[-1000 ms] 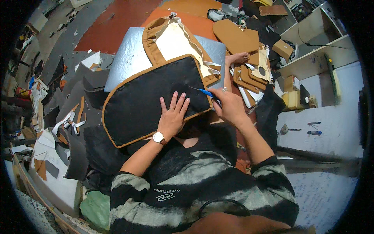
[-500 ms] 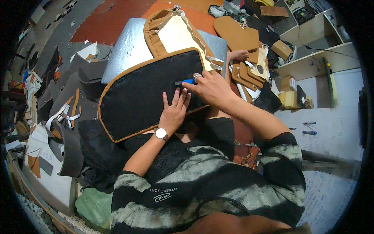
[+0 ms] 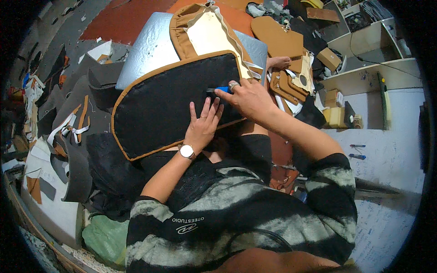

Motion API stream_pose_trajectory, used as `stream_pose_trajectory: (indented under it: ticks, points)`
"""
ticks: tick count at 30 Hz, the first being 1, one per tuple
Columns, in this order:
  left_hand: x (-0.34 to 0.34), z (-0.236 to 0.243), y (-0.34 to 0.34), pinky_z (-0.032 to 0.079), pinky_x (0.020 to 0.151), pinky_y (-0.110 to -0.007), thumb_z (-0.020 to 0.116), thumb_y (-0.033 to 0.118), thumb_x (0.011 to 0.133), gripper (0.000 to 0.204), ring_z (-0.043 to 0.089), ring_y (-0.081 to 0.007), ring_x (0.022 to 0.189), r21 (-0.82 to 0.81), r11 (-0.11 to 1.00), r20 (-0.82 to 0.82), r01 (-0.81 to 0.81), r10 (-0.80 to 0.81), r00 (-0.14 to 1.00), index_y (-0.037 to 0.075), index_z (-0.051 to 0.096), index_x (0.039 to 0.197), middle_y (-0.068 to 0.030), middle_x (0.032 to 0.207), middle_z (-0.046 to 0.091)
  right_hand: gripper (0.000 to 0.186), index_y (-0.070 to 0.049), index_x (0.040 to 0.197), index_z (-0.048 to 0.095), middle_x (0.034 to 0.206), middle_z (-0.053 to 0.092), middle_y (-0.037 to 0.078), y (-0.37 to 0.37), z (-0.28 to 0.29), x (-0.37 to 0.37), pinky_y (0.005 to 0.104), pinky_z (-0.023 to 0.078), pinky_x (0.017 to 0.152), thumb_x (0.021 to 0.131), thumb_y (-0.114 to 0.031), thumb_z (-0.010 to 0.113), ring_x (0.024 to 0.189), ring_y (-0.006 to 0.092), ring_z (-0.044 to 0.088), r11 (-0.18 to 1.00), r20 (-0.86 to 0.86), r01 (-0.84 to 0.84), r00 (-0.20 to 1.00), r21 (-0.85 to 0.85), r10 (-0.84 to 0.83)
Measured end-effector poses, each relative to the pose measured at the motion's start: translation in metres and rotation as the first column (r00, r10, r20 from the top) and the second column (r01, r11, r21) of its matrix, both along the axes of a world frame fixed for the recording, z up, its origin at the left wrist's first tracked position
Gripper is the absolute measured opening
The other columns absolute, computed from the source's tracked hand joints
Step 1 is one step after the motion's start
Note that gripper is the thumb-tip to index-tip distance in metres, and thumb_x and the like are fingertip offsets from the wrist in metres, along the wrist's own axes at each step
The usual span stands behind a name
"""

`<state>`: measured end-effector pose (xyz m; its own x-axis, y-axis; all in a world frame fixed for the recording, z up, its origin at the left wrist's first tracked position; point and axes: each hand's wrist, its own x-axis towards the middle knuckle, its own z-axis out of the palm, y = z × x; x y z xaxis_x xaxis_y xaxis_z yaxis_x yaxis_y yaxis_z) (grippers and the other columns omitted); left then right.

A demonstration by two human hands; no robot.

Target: The person staples black fabric onto a wooden seat cushion frame using a staple gun, then cuts a circular hole in the fabric with a utility knife, and finally trims excess fabric with scissors.

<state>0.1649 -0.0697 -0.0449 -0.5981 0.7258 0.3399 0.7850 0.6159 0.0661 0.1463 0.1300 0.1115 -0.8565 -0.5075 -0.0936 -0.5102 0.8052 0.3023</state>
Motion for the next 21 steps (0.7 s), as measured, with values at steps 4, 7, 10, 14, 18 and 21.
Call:
stream_pose_trajectory:
  ticks: [4, 7, 10, 14, 18, 21]
  points:
    - [0.002, 0.002, -0.001, 0.021, 0.120, -0.075, 0.052, 0.021, 0.099, 0.053, 0.031, -0.0323, 0.157, -0.022, 1.000, -0.004, -0.020, 0.020, 1.000, 0.013, 0.053, 0.152, -0.0107, 0.165, 0.041, 0.042, -0.026, 0.141, 0.065, 0.114, 0.071, 0.012, -0.006, 0.002, -0.004, 0.0399, 0.061, 0.074, 0.100, -0.020, 0.057, 0.097, 0.0292, 0.073, 0.999, 0.039, 0.013, 0.999, -0.030, -0.012]
    - [0.001, 0.001, -0.001, 0.020, 0.120, -0.074, 0.052, 0.022, 0.099, 0.053, 0.030, -0.0323, 0.157, -0.014, 1.000, -0.008, -0.010, 0.010, 1.000, 0.014, 0.053, 0.152, -0.0117, 0.166, 0.040, 0.049, -0.028, 0.148, 0.060, 0.117, 0.071, 0.013, -0.002, 0.011, -0.003, 0.0413, 0.059, 0.079, 0.100, -0.018, 0.058, 0.100, 0.0303, 0.072, 0.994, 0.127, 0.104, 0.986, 0.009, -0.105]
    - [0.000, -0.002, 0.001, 0.015, 0.121, -0.075, 0.059, 0.021, 0.094, 0.062, 0.027, -0.0307, 0.159, 0.016, 1.000, 0.018, -0.016, 0.016, 1.000, 0.015, 0.049, 0.155, -0.0130, 0.169, 0.035, 0.053, -0.028, 0.151, 0.056, 0.118, 0.071, 0.014, -0.002, 0.013, -0.002, 0.0424, 0.059, 0.081, 0.100, -0.016, 0.059, 0.101, 0.0315, 0.072, 0.985, 0.172, 0.172, 0.970, 0.002, -0.169]
    - [0.001, -0.005, 0.001, 0.015, 0.122, -0.074, 0.060, 0.021, 0.094, 0.063, 0.026, -0.0302, 0.160, 0.017, 1.000, 0.038, -0.019, 0.018, 0.999, 0.016, 0.048, 0.156, -0.0139, 0.170, 0.033, 0.057, -0.027, 0.154, 0.054, 0.113, 0.071, 0.016, -0.005, 0.005, -0.001, 0.0439, 0.059, 0.080, 0.098, -0.013, 0.058, 0.100, 0.0329, 0.072, 0.981, 0.169, 0.196, 0.966, 0.004, -0.194]
    - [0.001, -0.005, 0.002, 0.016, 0.122, -0.074, 0.060, 0.020, 0.094, 0.064, 0.026, -0.0299, 0.160, -0.008, 0.999, 0.017, -0.031, 0.031, 0.999, 0.016, 0.047, 0.156, -0.0134, 0.170, 0.033, 0.061, -0.026, 0.155, 0.052, 0.105, 0.071, 0.017, -0.003, 0.012, 0.005, 0.0449, 0.060, 0.076, 0.097, -0.011, 0.059, 0.098, 0.0338, 0.073, 0.967, 0.226, 0.254, 0.944, -0.029, -0.241]
    - [0.001, -0.006, 0.002, 0.017, 0.121, -0.074, 0.060, 0.019, 0.093, 0.065, 0.026, -0.0300, 0.160, 0.009, 1.000, 0.013, -0.029, 0.029, 0.999, 0.016, 0.047, 0.157, -0.0132, 0.170, 0.033, 0.062, -0.024, 0.155, 0.052, 0.097, 0.072, 0.018, 0.000, 0.015, 0.009, 0.0456, 0.061, 0.070, 0.095, -0.010, 0.060, 0.089, 0.0348, 0.075, 0.951, 0.250, 0.308, 0.920, 0.018, -0.302]
